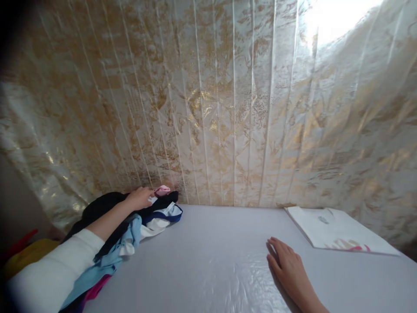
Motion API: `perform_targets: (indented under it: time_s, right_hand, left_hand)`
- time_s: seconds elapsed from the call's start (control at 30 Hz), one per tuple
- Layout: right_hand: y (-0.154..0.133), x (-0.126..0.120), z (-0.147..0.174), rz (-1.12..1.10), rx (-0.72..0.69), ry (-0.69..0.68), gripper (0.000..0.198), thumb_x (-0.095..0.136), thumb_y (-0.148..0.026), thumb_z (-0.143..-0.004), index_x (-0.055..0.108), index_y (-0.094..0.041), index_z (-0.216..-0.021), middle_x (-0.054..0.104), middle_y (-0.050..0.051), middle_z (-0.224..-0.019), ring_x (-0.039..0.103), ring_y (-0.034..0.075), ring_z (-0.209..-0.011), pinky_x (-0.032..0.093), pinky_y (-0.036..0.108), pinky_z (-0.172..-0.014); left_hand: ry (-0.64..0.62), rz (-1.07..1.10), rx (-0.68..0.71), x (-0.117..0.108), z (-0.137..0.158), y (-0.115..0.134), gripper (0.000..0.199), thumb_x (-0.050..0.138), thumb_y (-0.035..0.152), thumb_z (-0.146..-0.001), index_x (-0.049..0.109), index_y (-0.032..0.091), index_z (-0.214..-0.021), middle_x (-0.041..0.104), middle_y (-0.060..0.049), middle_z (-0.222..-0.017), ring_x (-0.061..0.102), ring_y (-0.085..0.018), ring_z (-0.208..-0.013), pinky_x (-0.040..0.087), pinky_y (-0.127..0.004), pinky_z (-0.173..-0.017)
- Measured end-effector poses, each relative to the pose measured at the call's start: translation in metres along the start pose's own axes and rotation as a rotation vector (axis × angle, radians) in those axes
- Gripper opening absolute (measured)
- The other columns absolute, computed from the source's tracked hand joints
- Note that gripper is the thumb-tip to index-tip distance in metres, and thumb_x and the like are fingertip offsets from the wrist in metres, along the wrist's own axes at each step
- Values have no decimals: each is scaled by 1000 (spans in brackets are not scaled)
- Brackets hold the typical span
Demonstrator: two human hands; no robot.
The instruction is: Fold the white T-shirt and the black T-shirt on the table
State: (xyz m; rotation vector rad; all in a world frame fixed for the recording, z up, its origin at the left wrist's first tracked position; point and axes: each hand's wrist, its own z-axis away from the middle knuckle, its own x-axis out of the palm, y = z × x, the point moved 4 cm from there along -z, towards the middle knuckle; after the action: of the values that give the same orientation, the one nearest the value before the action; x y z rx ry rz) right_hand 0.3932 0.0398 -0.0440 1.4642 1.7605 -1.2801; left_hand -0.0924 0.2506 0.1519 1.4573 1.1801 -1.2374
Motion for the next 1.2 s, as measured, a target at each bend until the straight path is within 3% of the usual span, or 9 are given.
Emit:
perform_targets:
  time_s: [0.23,0.47,0.8,1.0,1.2]
  right_hand:
    - [-3,-3,0,12,-6,-16,42,38,-45,-85,64,-26,-113,62,8,-128,57,30,-115,48,46,-89]
    - [-5,-5,-1,-4,22,-29,42,39,-45,-84,65,-27,-110,62,8,-128,57,30,-116,46,47,-90]
    - [-6,-4,0,5,9,-22,42,37,-45,-84,65,-26,-109,62,9,-128,57,30,-115,46,46,-89]
    - [-5,-4,0,7,-4,-22,42,37,-46,-85,65,-26,-109,62,9,-128,57,30,-115,46,47,-90]
    - [-5,-4,-1,16,-17,-20,43,37,-45,-85,65,-24,-109,62,10,-126,58,30,-114,47,46,-90]
  left_hand:
    - [-67,-31,-114,7,-3,-23,31,60,33,-93,56,17,-119,58,-8,-119,61,-22,-101,53,-42,-84]
    - [-2,154,-75,-1,-17,-44,31,58,34,-94,57,16,-118,59,-8,-118,61,-23,-100,53,-42,-84]
    - [-81,259,-12,-5,-25,-46,31,58,36,-93,59,14,-115,60,-6,-115,62,-24,-98,53,-41,-82]
    - [-82,242,-18,-29,-23,-49,31,59,36,-93,59,14,-115,60,-6,-116,61,-25,-98,53,-41,-82]
    - [-66,155,-185,-49,-7,-80,32,59,34,-93,57,15,-119,59,-7,-119,61,-24,-101,53,-42,-84]
